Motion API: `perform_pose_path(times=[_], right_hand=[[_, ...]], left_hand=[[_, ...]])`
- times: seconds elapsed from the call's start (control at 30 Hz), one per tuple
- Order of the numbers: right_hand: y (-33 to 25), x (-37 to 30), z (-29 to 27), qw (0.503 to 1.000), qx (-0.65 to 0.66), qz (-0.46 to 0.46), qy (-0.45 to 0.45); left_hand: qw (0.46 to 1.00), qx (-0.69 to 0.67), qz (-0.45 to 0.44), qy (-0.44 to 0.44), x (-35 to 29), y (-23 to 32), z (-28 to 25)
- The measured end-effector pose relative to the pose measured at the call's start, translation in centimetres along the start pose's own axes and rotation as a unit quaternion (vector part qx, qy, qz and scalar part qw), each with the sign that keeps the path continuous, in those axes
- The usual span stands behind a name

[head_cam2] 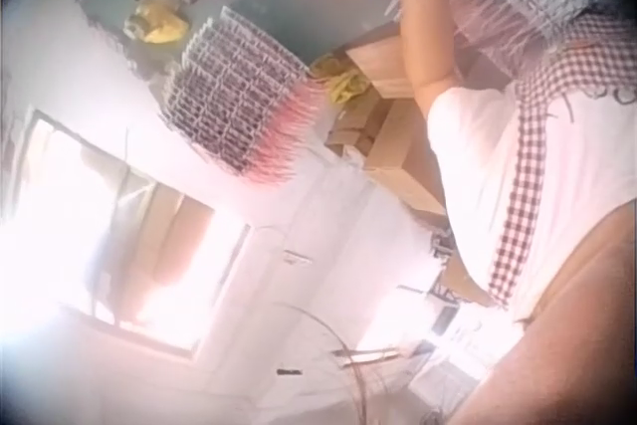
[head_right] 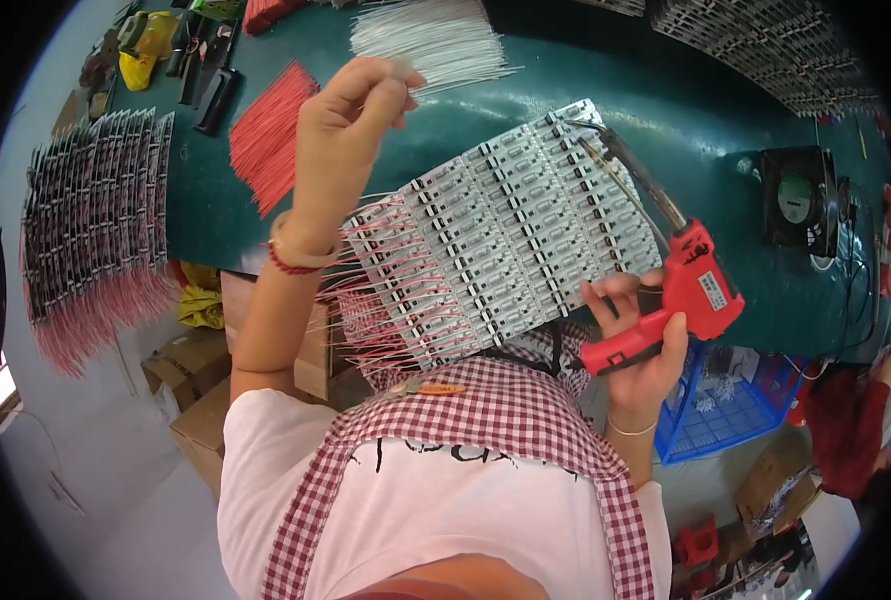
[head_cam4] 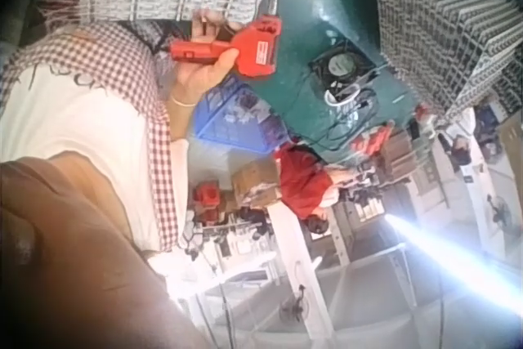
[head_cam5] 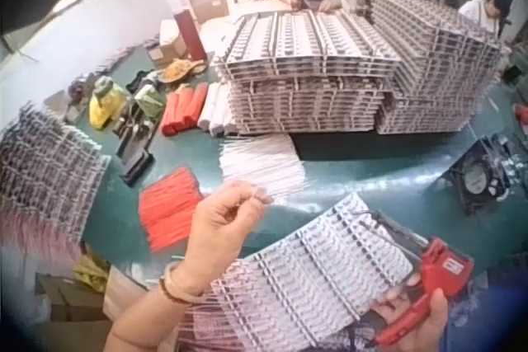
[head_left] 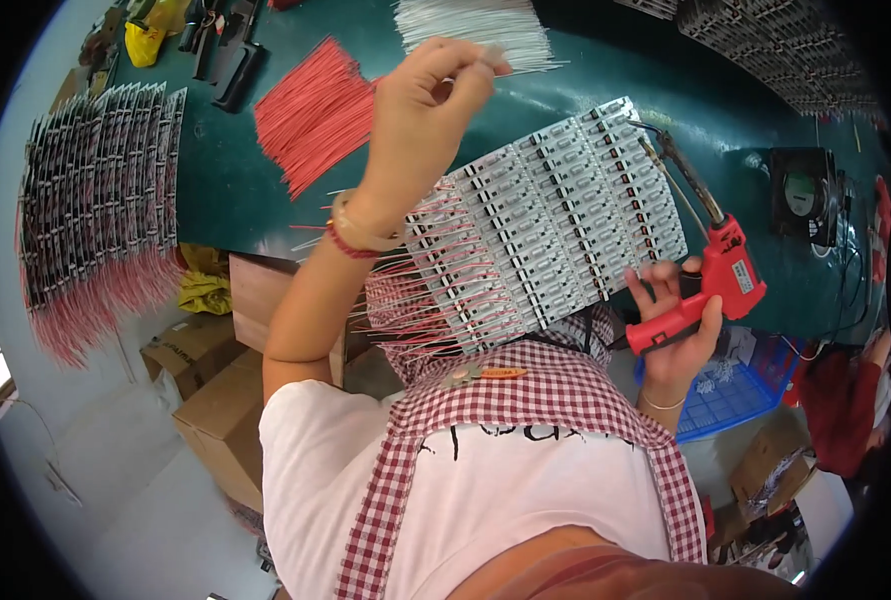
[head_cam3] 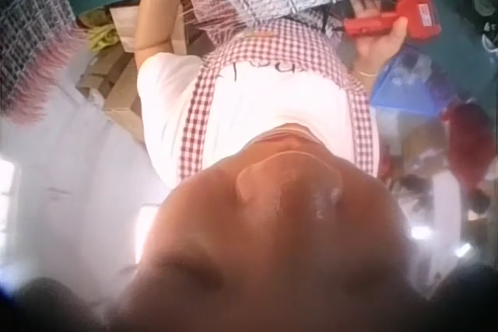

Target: The person assembles electronic components by soldering wires onto LED strip units and circuit boards with a soldering iron.

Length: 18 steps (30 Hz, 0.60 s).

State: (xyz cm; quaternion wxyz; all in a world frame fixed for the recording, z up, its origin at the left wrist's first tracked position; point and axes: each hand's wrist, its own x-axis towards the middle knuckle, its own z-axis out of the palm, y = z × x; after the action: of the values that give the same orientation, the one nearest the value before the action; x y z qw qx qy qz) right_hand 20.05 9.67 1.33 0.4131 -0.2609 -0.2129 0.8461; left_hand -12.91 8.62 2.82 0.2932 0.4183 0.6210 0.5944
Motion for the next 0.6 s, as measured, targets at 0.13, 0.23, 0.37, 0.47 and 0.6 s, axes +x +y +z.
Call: perform_pose_path(times=[0.13,0.23,0.37,0.47,0.6], right_hand=[[-1.0,0.1,1.9,0.985,-0.167,-0.041,0.007],[-0.9,0.9,2.1,0.963,-0.265,-0.047,0.018],[0.3,1.3,3.0,0.939,-0.342,-0.006,0.034],[1.2,1.3,3.5,0.923,-0.384,0.018,0.032],[2.1,0.8,3.6,0.892,-0.447,0.044,0.046]], left_hand=[[0.949,0.288,0.092,-0.094,-1.9,-1.2,-0.5],[0.907,0.363,0.174,-0.122,-3.4,-3.7,0.2],[0.874,0.396,0.242,-0.144,-4.0,-4.6,0.4],[0.859,0.424,0.25,-0.141,-4.2,-4.8,0.4],[0.849,0.434,0.266,-0.142,-4.5,-5.1,0.2]])
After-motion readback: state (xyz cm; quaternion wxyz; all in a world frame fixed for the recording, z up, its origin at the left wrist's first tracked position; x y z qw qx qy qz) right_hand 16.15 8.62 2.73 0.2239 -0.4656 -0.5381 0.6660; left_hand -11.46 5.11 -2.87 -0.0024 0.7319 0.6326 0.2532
